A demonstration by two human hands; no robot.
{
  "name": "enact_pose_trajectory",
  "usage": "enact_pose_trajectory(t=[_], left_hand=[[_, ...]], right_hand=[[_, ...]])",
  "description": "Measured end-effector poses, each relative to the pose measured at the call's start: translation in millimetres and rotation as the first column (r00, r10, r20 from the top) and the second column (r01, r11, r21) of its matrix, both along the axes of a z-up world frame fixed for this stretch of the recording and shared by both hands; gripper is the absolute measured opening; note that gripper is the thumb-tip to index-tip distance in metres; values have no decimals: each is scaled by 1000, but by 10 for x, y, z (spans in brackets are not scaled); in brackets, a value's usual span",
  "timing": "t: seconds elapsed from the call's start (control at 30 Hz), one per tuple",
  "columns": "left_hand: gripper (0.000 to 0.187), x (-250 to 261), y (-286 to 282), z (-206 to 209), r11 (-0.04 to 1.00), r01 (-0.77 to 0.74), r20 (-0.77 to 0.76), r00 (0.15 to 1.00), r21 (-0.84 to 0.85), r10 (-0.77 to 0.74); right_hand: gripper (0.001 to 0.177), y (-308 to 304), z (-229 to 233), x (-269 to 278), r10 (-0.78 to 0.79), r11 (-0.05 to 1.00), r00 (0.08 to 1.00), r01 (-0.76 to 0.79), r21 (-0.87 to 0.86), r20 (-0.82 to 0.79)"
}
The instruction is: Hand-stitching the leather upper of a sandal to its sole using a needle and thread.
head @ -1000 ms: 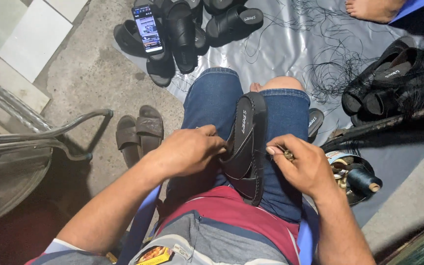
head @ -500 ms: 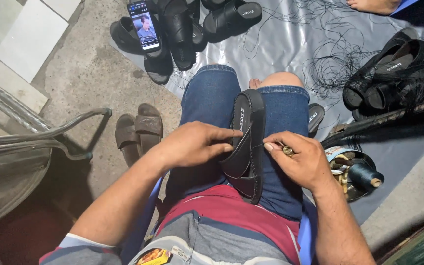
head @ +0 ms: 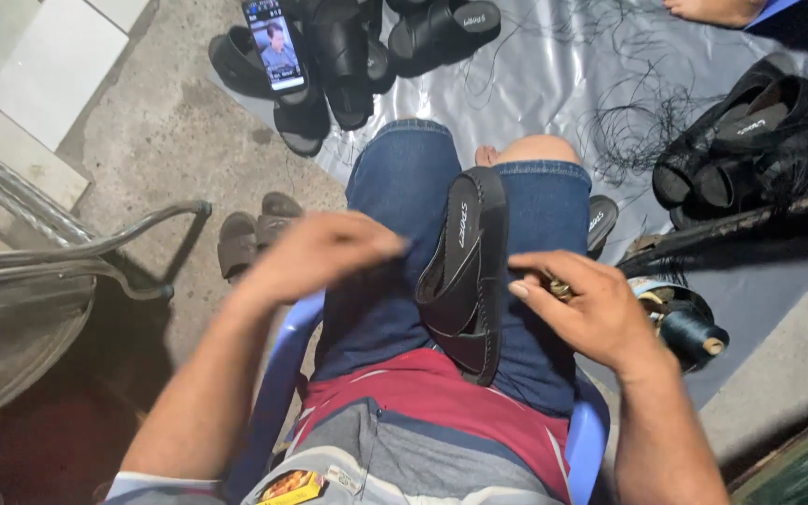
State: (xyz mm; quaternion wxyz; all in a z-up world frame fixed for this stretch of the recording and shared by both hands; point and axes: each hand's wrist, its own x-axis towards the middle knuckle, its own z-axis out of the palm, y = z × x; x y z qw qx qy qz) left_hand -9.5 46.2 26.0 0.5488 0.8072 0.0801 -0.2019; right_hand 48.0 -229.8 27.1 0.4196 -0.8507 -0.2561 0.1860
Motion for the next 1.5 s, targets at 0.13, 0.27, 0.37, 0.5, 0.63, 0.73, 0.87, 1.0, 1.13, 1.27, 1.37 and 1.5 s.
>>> enact_pose_trajectory(t=[0.13, 0.27, 0.37, 0.5, 0.63, 0.73, 0.87, 1.0, 1.13, 1.27, 1.37, 1.5], left_hand=[[40, -161, 446, 19, 689, -191, -76, 938, 699, 338], [29, -193, 240, -99, 547, -254, 351, 933, 798, -79], [34, -83, -165, 8, 936, 67, 448, 865, 345, -227], [54, -20, -457, -14, 910, 312, 239, 894, 272, -378], [28, -37, -568, 11, 938, 246, 49, 963, 244, -265], [30, -57, -576, -12, 942, 233, -14, 971, 242, -237], [30, -65, -571, -35, 943, 243, -7, 969, 227, -248], [29, -79, -581, -95, 951, 217, 16, 974, 220, -225], [29, -89, -595, -150, 965, 163, -15, 986, 207, -164], [20, -101, -712, -86, 991, 29, -72, 997, 134, -19], [19, -147, -741, -167, 997, -27, 64, 998, 74, 22], [20, -211, -769, -260, 998, -24, 133, 991, 59, 16]], right_hand=[[39, -145, 146, 68, 208, 973, 977, -201, -111, 55], [37, -86, 147, 110, 336, 925, 940, -317, -211, 61], [37, -20, 133, 163, 477, 858, 875, -442, -264, 84], [38, 1, 55, 201, 514, 819, 848, -442, -365, 127], [36, 7, 7, 207, 515, 826, 839, -431, -363, 176], [38, 32, 36, 236, 538, 821, 823, -465, -331, 180], [39, 30, 7, 234, 541, 823, 818, -468, -321, 195], [40, 14, -13, 217, 526, 815, 832, -435, -382, 174], [37, 109, 87, 150, 539, 740, 824, -366, -564, 172], [39, 219, 229, 29, 584, 593, 805, -334, -733, 106], [42, 239, 219, 31, 627, 534, 772, -327, -780, 106], [34, 206, 64, 46, 583, 615, 806, -355, -704, 103]])
